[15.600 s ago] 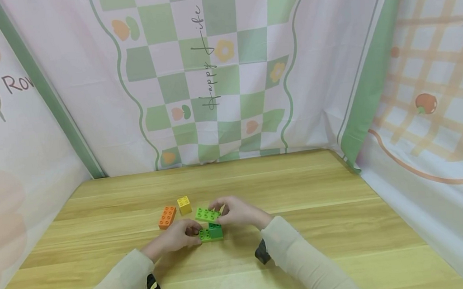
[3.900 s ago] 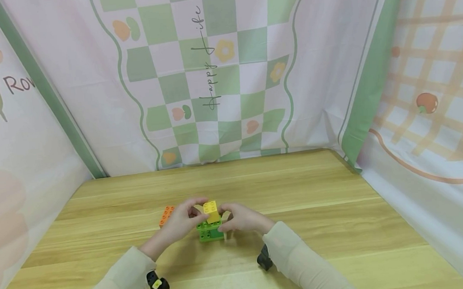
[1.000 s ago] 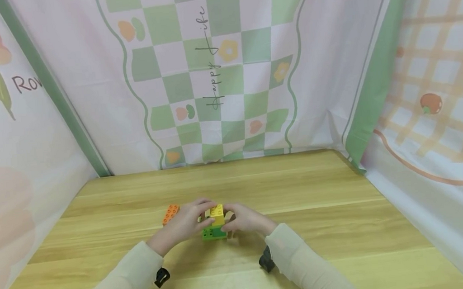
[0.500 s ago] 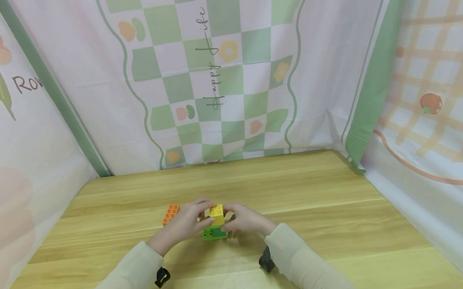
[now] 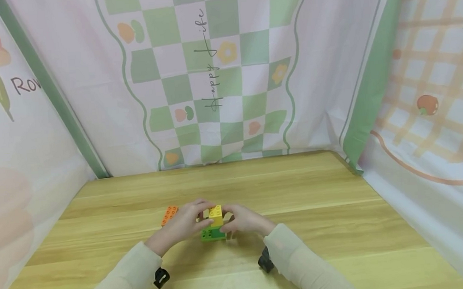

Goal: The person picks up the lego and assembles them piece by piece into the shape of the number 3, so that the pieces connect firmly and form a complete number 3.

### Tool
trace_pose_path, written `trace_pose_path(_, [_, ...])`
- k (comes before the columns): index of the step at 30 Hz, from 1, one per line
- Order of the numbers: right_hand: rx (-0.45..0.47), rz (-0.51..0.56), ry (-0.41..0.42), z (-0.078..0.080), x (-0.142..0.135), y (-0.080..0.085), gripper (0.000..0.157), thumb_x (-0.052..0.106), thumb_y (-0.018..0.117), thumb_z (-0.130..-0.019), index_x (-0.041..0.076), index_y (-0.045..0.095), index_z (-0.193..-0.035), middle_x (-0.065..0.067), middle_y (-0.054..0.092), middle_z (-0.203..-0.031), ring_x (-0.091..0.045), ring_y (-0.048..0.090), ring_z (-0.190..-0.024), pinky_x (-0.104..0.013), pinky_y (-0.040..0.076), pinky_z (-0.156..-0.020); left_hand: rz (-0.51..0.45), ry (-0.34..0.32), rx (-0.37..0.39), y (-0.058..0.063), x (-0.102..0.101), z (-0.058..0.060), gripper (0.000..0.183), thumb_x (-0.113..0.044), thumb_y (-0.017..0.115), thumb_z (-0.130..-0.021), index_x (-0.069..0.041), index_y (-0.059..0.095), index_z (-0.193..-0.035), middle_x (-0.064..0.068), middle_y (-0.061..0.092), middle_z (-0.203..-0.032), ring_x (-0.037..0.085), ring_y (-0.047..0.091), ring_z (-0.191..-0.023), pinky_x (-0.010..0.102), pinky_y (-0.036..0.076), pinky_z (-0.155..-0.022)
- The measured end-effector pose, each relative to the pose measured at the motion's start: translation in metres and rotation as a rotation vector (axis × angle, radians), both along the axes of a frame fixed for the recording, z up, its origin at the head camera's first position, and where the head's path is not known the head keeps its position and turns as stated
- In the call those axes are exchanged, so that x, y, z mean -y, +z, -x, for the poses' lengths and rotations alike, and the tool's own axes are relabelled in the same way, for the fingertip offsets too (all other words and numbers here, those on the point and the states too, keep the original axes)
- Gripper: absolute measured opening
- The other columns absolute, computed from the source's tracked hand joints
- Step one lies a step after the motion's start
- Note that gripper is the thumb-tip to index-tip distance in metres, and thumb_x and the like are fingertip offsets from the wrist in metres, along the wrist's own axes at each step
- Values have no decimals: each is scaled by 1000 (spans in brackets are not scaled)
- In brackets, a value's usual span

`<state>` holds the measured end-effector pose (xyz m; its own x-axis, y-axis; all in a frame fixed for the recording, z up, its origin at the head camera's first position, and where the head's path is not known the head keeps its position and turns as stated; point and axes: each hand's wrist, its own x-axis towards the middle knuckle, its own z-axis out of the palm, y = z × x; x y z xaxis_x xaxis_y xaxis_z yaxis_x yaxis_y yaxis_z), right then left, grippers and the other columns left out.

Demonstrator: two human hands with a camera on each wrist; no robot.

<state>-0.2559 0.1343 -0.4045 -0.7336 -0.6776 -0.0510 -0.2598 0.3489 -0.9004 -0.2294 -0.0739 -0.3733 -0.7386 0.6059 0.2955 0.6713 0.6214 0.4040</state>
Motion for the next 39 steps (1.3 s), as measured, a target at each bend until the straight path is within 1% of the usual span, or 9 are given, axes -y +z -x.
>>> trace_pose_path(6, [11,4,0,0,1,-1,51,7,66,-84,4,46,-131,-12,55,-118,-26,62,-82,-41,52,-69,-13,5,32,1,2,-2,39,-17,68,-85,-4,58,-120,4,58,-108,4,48,-65,17,43,-54])
trace_pose_path(11, [8,4,3,0,1,-1,52,9,66,-84,5,46,-132,-12,54,-120,-26,62,-82,-41,52,-69,-47,-1,52,-1,3,-2,40,-16,67,-85,-2,57,-121,4,58,-107,5,47,-65,18,43,-53])
trace_pose_path(16, [-5,-6,0,1,1,-2,50,10,66,-84,7,47,-130,-13,51,-125,-23,62,-84,-39,52,-70,-80,-1,62,-6,5,0,41,-18,66,-86,-5,56,-123,2,57,-108,5,48,-67,19,44,-55])
trace_pose_path(20, [-11,-10,1,2,2,-3,49,9,67,-84,6,48,-129,-14,50,-126,-22,62,-83,-39,52,-70,-106,-2,65,-9,6,1,42,-19,66,-86,-5,55,-125,1,56,-109,5,48,-69,20,45,-56])
trace_pose_path(25, [-12,-13,-1,2,1,-3,49,8,66,-84,5,48,-129,-13,53,-121,-22,62,-82,-39,52,-69,-130,6,53,-9,9,1,46,-19,67,-85,-7,53,-127,1,56,-108,6,49,-70,21,45,-56])
trace_pose_path(29, [1,-3,2,2,1,-3,48,7,66,-84,3,48,-128,-13,56,-116,-25,62,-81,-40,52,-69,-134,16,50,-9,11,2,46,-20,66,-86,-8,52,-128,2,57,-107,5,49,-71,21,45,-57])
trace_pose_path(32, [22,11,5,2,1,-3,48,6,66,-84,2,48,-128,-13,57,-113,-29,62,-80,-41,52,-67,-159,27,69,-7,13,2,46,-21,66,-86,-8,52,-128,4,57,-109,7,50,-73,22,46,-58])
trace_pose_path(35, [35,15,-2,2,1,-4,47,5,66,-83,2,48,-127,-13,56,-114,-29,62,-80,-41,52,-66,-192,40,81,-7,15,3,45,-21,65,-87,-9,53,-128,4,57,-109,7,50,-73,23,47,-58])
trace_pose_path(39, [39,5,-14,3,1,-4,47,5,66,-83,1,49,-126,-13,54,-116,-28,62,-81,-41,52,-67,-220,50,67,-7,20,6,45,-21,66,-86,-9,53,-127,0,57,-109,7,50,-73,22,47,-59])
